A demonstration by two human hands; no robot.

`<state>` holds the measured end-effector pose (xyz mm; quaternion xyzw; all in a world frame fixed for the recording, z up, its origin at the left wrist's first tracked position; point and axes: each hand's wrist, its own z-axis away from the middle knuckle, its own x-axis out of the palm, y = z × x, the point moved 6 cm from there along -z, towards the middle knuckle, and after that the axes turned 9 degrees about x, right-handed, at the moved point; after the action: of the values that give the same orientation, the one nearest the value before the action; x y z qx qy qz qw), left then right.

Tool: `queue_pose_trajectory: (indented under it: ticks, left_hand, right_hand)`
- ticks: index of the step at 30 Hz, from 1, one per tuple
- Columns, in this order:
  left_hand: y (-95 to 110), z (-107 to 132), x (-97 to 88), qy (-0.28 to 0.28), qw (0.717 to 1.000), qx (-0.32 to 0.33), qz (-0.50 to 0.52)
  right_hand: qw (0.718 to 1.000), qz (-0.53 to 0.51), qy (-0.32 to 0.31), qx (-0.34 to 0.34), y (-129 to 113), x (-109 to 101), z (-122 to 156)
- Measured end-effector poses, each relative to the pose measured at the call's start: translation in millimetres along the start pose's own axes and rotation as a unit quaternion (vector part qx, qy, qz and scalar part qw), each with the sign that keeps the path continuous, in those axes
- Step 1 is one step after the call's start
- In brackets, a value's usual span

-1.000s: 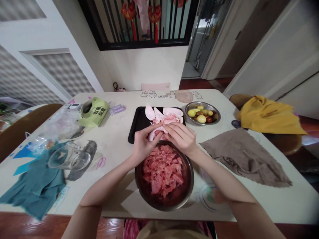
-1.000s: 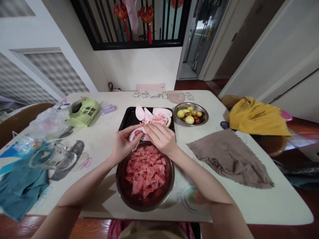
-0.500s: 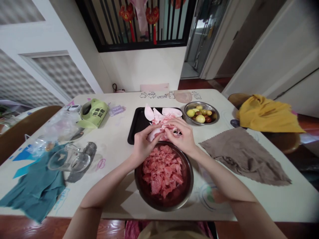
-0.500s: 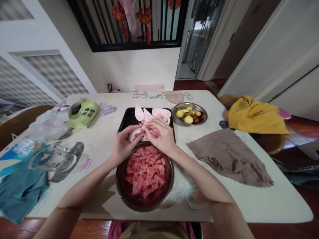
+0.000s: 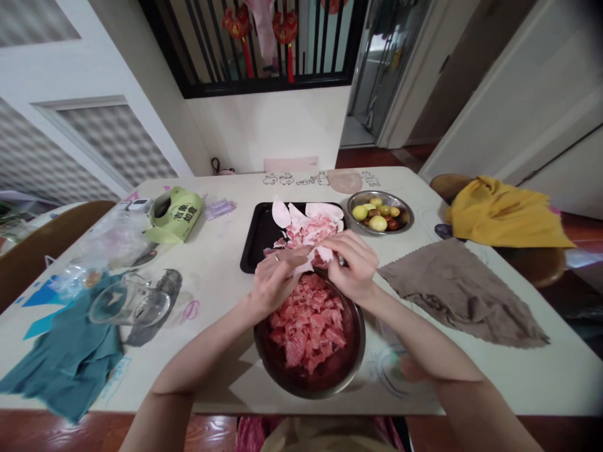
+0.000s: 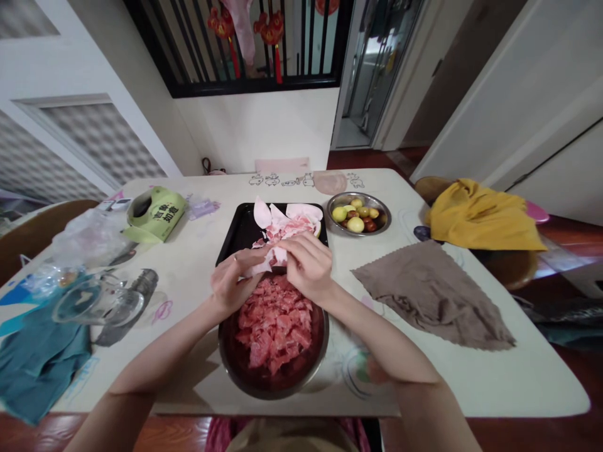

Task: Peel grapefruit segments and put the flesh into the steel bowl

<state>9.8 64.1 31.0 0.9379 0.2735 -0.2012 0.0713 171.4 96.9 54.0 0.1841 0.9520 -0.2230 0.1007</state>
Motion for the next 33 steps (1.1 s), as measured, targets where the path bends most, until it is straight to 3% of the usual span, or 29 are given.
queue_pose_trajectory:
  ticks: [2, 4, 8, 11, 18, 21, 25, 28, 33]
  left_hand:
    - [1.8, -2.2, -0.3, 0.009, 1.000, 0.014, 0.009]
    - [0.1, -4.5, -1.8, 0.023, 1.000, -0.002, 0.006]
    - [-2.7, -6.6, -3.7, 0.030, 0.999, -0.025, 0.005]
    - [0.4, -6.3, -5.2, 0.026, 1.000, 0.012, 0.007]
    - [6.7, -3.6, -3.2, -0.020, 0.996, 0.078, 0.031]
    - [3.6, -0.7, -2.3, 0.002, 0.999, 0.035, -0.003]
    - [-1.3, 0.5, -1.1, 0.016, 0.998, -0.051, -0.041]
    - [-1.0, -1.8, 0.4, 0.006, 0.998, -0.061, -0.015]
    - [-1.1, -1.1, -0.6, 0.029, 0.999, -0.026, -0.003]
  right_hand:
    - [0.995, -0.047, -0.005, 0.087, 6.5, -0.4, -5.4]
    - [0.988, -0.078, -0.031, 0.127, 10.1, 1.5, -9.9]
    - [0.986, -0.115, -0.084, 0.090, 6.5, 4.6, -13.1]
    - [0.986, -0.114, -0.055, 0.107, 7.7, 1.0, -9.8]
    - [0.935, -0.159, 0.016, 0.316, 27.6, 0.2, 0.9]
    - [0.939, -0.166, 0.022, 0.299, 22.2, -3.1, -1.0]
    - [0.974, -0.130, 0.008, 0.185, 3.7, -8.2, -2.9]
    - [0.987, -0.111, 0.006, 0.115, -3.7, -8.7, -1.0]
    - [0.981, -0.077, 0.034, 0.174, 9.2, -7.0, 2.9]
